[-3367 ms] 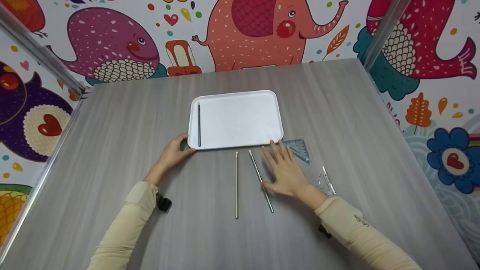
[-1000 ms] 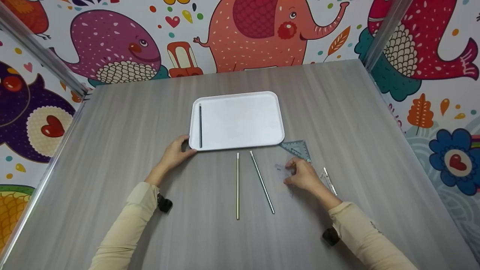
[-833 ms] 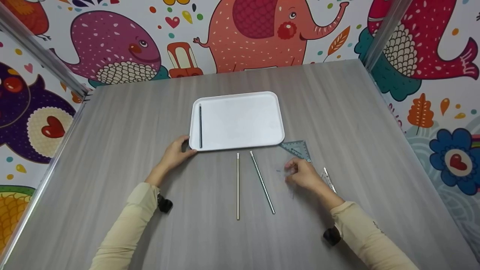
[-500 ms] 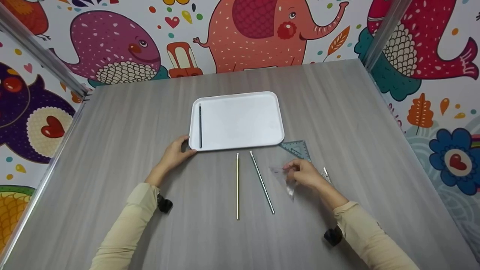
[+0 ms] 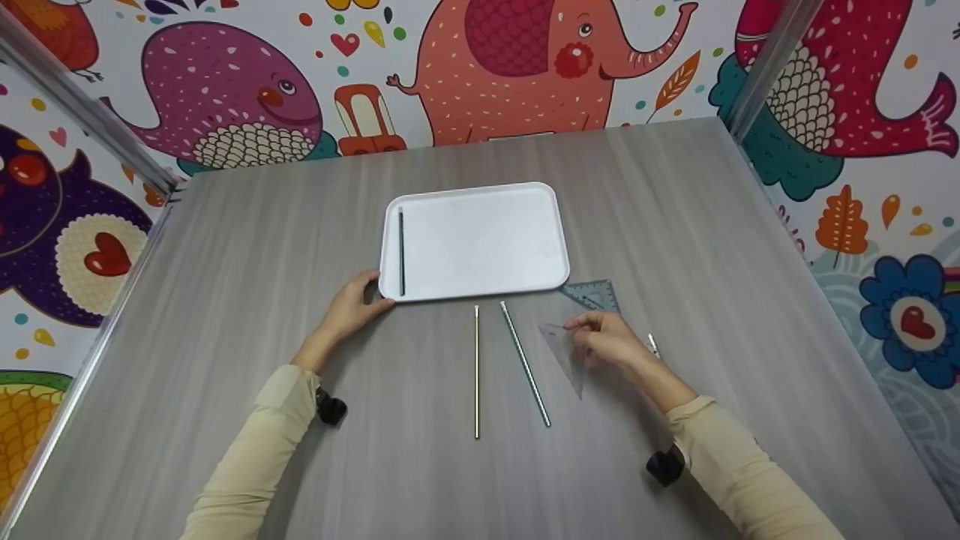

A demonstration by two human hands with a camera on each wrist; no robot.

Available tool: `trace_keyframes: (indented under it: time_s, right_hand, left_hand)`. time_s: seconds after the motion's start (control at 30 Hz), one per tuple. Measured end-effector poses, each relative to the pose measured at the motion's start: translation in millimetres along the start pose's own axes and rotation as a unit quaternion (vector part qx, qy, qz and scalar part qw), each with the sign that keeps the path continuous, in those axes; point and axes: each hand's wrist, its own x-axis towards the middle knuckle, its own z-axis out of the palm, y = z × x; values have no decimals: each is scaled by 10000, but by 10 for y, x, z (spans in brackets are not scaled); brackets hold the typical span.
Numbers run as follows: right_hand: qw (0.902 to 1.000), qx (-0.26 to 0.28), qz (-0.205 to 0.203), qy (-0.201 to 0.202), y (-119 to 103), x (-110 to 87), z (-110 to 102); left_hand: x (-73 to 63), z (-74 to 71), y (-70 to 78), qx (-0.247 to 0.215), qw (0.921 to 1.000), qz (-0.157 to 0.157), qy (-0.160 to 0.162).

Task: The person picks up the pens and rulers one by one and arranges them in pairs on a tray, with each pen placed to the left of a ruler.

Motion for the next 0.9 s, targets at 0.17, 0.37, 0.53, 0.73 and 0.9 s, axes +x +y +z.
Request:
trace_keyframes:
  time_s: [0.17,0.37,0.53,0.73,0.9]
  right_hand:
    - [9997,231,-3,-20,-57,27,30]
    - [9987,486,-83,-116,-129,89,63]
    - [9980,621,-9,-142,-189,162,89]
    - [9975,687,29,-181,-271,224,134]
    - [9975,671,-2,-226,-332,252,180]
  left_hand:
    - [0,1,1,10,10000,-10,-21]
    - [7,5,-15,-57,9999,87,59]
    - [11,4,-17,-25,9997,224,93]
    - [9,-1,-13,50,9998,199,89]
    - [5,-4,-15,53,9999,126,48]
